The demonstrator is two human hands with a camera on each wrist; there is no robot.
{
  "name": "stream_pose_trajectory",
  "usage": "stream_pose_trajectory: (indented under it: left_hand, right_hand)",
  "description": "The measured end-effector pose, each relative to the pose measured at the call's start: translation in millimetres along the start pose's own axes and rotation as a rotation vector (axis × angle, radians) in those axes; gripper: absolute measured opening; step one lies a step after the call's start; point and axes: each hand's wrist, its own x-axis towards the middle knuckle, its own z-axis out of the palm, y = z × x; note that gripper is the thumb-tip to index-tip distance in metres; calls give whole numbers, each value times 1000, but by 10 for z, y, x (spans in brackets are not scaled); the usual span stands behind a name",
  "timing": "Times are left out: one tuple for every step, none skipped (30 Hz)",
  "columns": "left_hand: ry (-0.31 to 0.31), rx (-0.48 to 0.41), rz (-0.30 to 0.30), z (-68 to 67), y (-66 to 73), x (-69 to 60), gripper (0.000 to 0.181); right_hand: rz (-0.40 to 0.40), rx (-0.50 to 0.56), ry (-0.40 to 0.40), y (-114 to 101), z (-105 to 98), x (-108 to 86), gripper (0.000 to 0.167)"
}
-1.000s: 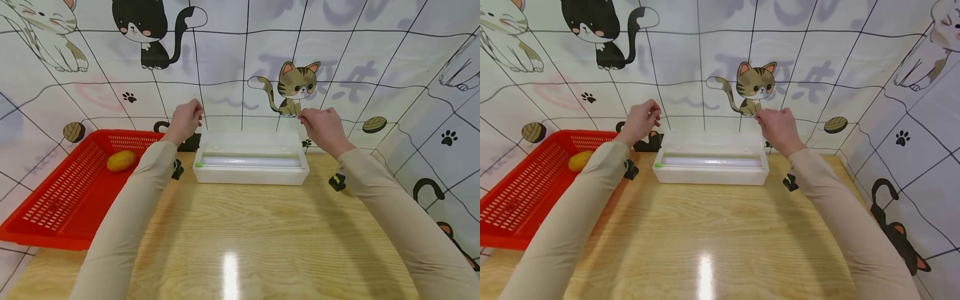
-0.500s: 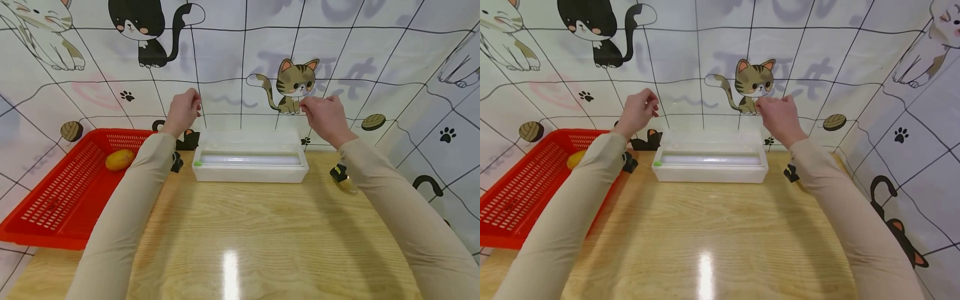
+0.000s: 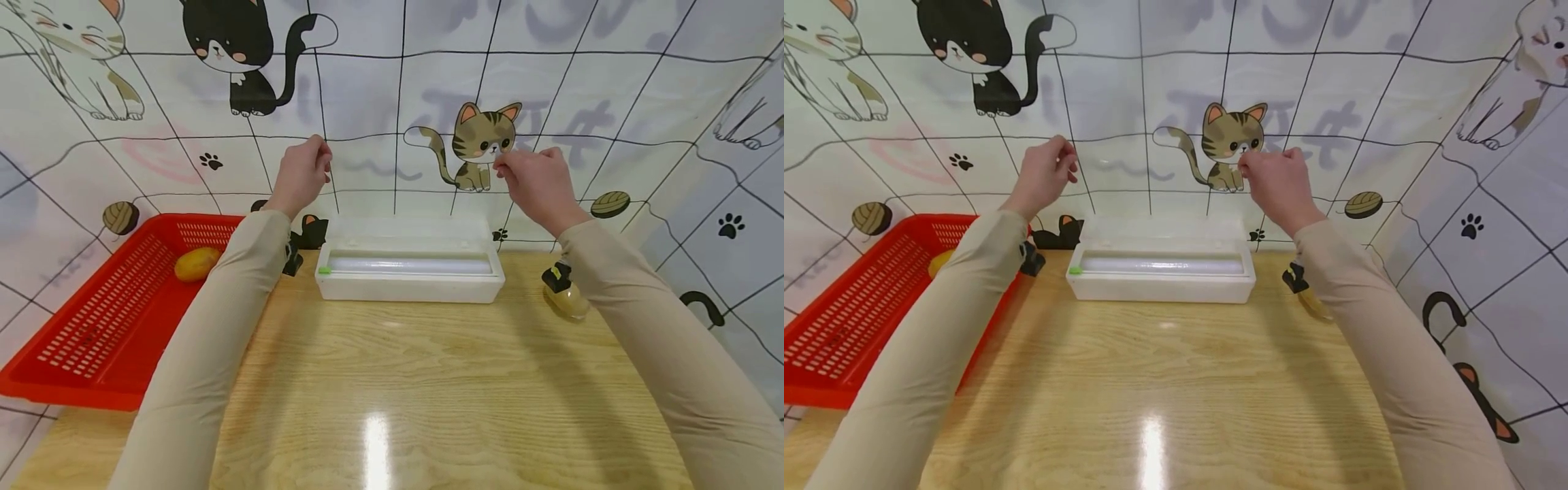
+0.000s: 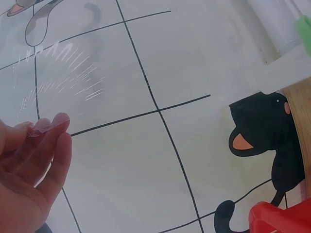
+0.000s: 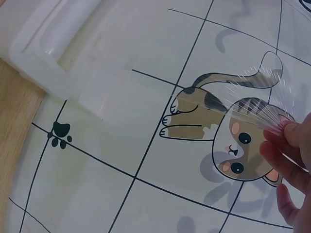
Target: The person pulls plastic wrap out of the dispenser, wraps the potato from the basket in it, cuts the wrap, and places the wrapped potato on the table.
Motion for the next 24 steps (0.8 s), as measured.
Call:
stream_pose_trajectory:
  left_hand:
    - [4, 0, 2, -5, -2, 2, 15]
    - [8, -1, 3, -11, -3, 3, 14]
    - [13, 1, 4, -18, -1, 5, 14]
    - [17, 0, 5, -25, 0, 7, 14]
    - [20, 1, 6, -33, 3, 11, 14]
    - [24, -4, 10, -42, 8, 17, 15]
    - [27, -3, 12, -50, 13, 24, 15]
    - [31, -6, 14, -58, 22, 32, 15]
    - [35, -8, 16, -67, 31, 38, 15]
    - [37, -12, 16, -70, 36, 45, 15]
    - [42, -8, 19, -74, 44, 51, 15]
    - [49, -8, 21, -80, 51, 56, 15]
    - [54, -4, 22, -86, 59, 59, 15]
    - [60, -1, 24, -92, 65, 63, 15]
    - [63, 7, 27, -99, 71, 67, 15]
    - [67, 12, 31, -106, 75, 73, 15]
    - [67, 14, 35, -115, 84, 75, 15]
    - [66, 12, 36, -124, 89, 78, 15]
    - [67, 15, 38, -134, 94, 82, 16]
    - [66, 18, 39, -145, 102, 84, 16]
    - [67, 17, 39, -155, 106, 88, 16]
    - [69, 14, 39, -165, 111, 92, 16]
    - [71, 14, 37, -175, 117, 96, 16]
    - [73, 16, 34, -186, 120, 99, 16]
  right_hand:
    - [2, 2, 1, -3, -7, 8, 11]
    - [4, 4, 2, -5, -15, 15, 11]
    - [6, 5, 4, -10, -25, 23, 12]
    - [10, 8, 7, -12, -35, 30, 12]
    - [17, 7, 9, -16, -47, 36, 12]
    - [24, 6, 10, -18, -59, 42, 13]
    - [29, 3, 13, -24, -74, 47, 13]
    - [35, 0, 17, -27, -89, 53, 13]
    - [39, -3, 20, -31, -105, 58, 14]
    - [42, -9, 24, -33, -115, 61, 14]
    - [45, -16, 27, -37, -126, 64, 14]
    - [43, -19, 33, -38, -135, 68, 14]
    - [40, -24, 39, -40, -146, 74, 14]
    - [38, -25, 43, -42, -157, 79, 14]
    - [35, -27, 45, -42, -168, 85, 14]
    - [31, -30, 49, -42, -180, 92, 13]
    - [27, -31, 51, -41, -192, 98, 13]
    - [23, -31, 54, -38, -202, 104, 13]
    - [20, -33, 56, -36, -214, 111, 13]
    - [19, -33, 60, -35, -227, 117, 13]
    - [16, -33, 64, -32, -238, 123, 13]
    - [13, -33, 68, -32, -249, 128, 13]
    - [13, -33, 70, -33, -260, 132, 14]
    - [14, -31, 69, -34, -269, 136, 14]
